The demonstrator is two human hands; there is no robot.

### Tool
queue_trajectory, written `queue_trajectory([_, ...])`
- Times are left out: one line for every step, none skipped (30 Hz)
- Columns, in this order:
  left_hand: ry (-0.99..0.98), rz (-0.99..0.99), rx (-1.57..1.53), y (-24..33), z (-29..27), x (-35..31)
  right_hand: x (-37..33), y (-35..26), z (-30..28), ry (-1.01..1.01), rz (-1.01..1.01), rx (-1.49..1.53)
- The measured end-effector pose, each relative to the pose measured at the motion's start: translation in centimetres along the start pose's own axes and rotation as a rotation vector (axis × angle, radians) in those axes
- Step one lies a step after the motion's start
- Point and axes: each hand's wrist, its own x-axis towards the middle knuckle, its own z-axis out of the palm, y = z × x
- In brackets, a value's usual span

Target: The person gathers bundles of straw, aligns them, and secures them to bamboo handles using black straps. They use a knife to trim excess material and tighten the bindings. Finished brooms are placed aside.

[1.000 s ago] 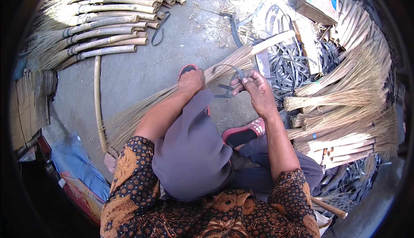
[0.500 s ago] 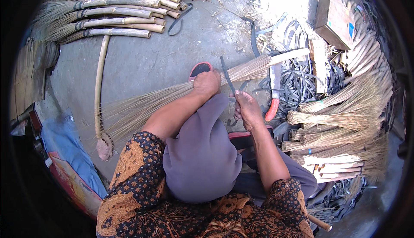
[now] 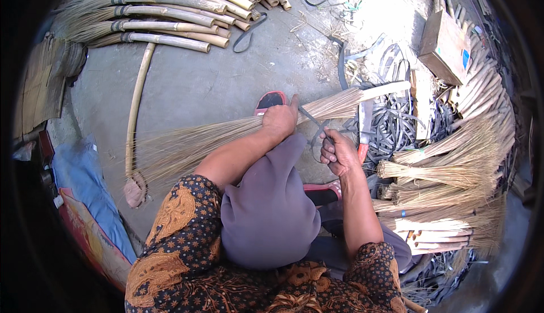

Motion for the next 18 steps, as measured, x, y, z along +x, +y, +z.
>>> queue_trajectory([0.004,0.021,0.018,0.0,0.0,-0.1,0.0,-0.1,-0.1,-0.009,0.003,-0.005])
queue_trajectory([0.009,0.042,0.036,0.0,-0.1,-0.1,-0.1,-0.1,-0.4,-0.006,0.004,-0.011])
queue_trajectory([0.009,0.048,0.027,0.0,-0.1,-0.2,-0.2,0.1,-0.7,0.015,0.014,-0.019])
queue_trajectory([0.012,0.054,0.017,-0.1,-0.1,-0.2,-0.3,0.3,-1.1,-0.004,0.019,-0.037])
queue_trajectory([0.011,0.055,0.015,-0.1,-0.1,-0.2,-0.4,0.8,-1.6,-0.026,0.011,-0.056])
queue_trajectory([0.003,0.05,0.008,-0.1,-0.2,-0.2,-0.5,1.4,-2.3,-0.035,0.008,-0.08])
queue_trajectory([-0.008,0.04,0.009,-0.2,-0.3,-0.1,-0.5,2.2,-3.0,-0.08,-0.009,-0.082])
queue_trajectory([-0.022,0.033,0.011,-0.3,-0.4,0.0,-0.4,3.3,-3.7,-0.113,-0.005,-0.088])
queue_trajectory([-0.03,0.031,-0.007,-0.4,-0.6,0.2,-0.1,4.6,-4.4,-0.095,0.013,-0.149])
queue_trajectory([-0.039,0.032,-0.026,-0.6,-0.9,0.4,0.5,6.1,-5.0,-0.11,0.02,-0.19])
queue_trajectory([-0.06,0.034,-0.037,-0.7,-1.2,0.6,1.3,7.7,-5.5,-0.139,0.024,-0.229])
queue_trajectory([-0.058,0.027,-0.072,-1.0,-1.6,0.7,2.2,9.2,-6.0,-0.15,0.038,-0.254])
queue_trajectory([-0.075,0.064,-0.108,-1.1,-2.0,0.8,3.7,10.5,-6.2,-0.142,-0.038,-0.338])
queue_trajectory([-0.107,0.087,-0.141,-1.4,-2.4,0.8,5.3,11.6,-6.3,-0.141,-0.107,-0.427])
queue_trajectory([-0.118,0.106,-0.174,-1.5,-2.8,0.8,6.6,12.4,-6.3,-0.092,-0.117,-0.555])
queue_trajectory([-0.165,0.143,-0.252,-1.6,-3.2,0.6,8.3,12.6,-6.3,-0.077,-0.198,-0.569])
queue_trajectory([-0.256,0.176,-0.335,-1.7,-3.5,0.5,10.0,12.4,-6.1,-0.014,-0.363,-0.684])
queue_trajectory([-0.336,0.217,-0.426,-1.8,-3.9,0.4,11.8,12.0,-5.5,0.073,-0.471,-0.813])
